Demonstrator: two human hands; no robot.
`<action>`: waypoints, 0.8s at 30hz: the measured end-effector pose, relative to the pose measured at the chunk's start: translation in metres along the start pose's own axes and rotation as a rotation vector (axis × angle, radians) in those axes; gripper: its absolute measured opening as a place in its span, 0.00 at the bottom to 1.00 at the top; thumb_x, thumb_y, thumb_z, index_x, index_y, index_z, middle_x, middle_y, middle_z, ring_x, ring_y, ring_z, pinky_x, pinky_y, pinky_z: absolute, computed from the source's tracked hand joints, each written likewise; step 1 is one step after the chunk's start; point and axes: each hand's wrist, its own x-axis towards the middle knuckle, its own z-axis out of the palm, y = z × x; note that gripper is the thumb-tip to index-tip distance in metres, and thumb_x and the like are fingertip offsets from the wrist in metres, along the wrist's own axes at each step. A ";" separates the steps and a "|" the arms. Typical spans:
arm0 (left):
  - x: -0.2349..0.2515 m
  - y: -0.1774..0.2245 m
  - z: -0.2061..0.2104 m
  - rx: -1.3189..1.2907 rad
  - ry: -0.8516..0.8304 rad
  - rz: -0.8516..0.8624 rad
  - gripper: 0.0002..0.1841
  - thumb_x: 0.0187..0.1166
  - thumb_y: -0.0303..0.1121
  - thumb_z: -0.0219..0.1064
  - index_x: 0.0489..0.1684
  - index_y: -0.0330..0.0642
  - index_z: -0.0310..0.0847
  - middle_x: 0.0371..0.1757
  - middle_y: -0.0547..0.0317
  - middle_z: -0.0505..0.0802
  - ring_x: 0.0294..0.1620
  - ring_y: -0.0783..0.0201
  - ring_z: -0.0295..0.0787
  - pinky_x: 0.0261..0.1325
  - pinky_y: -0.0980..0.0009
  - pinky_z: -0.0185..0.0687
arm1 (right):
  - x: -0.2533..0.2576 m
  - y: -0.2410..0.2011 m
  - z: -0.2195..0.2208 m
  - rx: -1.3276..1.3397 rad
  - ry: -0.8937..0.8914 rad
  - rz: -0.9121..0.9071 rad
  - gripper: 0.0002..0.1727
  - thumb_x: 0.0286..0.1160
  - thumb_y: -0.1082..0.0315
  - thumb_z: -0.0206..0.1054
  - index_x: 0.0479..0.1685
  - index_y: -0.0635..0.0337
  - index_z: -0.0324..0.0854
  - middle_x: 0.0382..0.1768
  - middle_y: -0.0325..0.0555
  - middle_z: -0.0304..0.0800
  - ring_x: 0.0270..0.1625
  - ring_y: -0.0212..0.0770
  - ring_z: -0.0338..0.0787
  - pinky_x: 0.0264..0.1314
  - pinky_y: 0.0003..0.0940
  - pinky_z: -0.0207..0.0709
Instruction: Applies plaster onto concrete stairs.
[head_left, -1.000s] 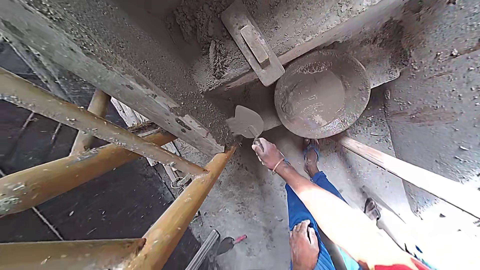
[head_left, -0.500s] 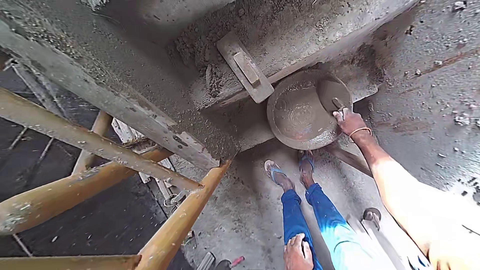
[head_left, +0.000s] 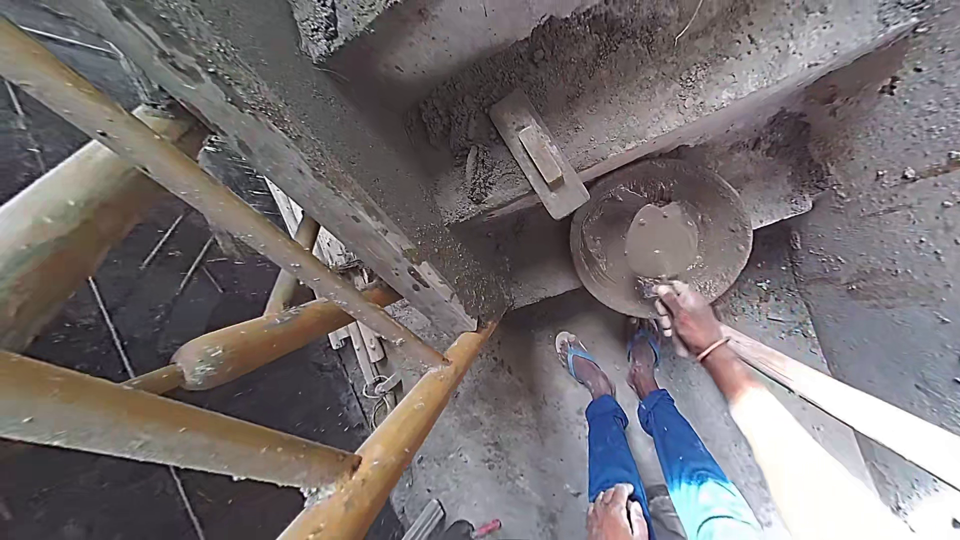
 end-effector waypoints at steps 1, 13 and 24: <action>0.000 0.001 0.001 -0.003 -0.003 -0.005 0.23 0.87 0.45 0.51 0.72 0.52 0.84 0.70 0.57 0.90 0.74 0.56 0.84 0.79 0.48 0.73 | -0.013 -0.008 0.025 -0.020 -0.004 0.026 0.20 0.94 0.53 0.50 0.58 0.63 0.75 0.23 0.40 0.77 0.17 0.36 0.78 0.22 0.35 0.79; -0.007 0.013 -0.014 -0.019 0.041 0.011 0.23 0.87 0.45 0.51 0.71 0.49 0.84 0.67 0.53 0.92 0.72 0.52 0.85 0.76 0.46 0.75 | -0.086 -0.216 0.193 0.316 -0.512 -0.237 0.14 0.92 0.60 0.57 0.60 0.61 0.75 0.23 0.39 0.77 0.19 0.31 0.78 0.24 0.26 0.79; -0.003 0.003 -0.005 -0.044 0.079 0.028 0.22 0.86 0.44 0.53 0.70 0.50 0.85 0.67 0.55 0.92 0.71 0.53 0.86 0.76 0.46 0.76 | 0.022 -0.053 -0.035 -0.518 0.133 -0.071 0.25 0.94 0.51 0.51 0.62 0.66 0.79 0.40 0.54 0.89 0.39 0.47 0.92 0.47 0.46 0.87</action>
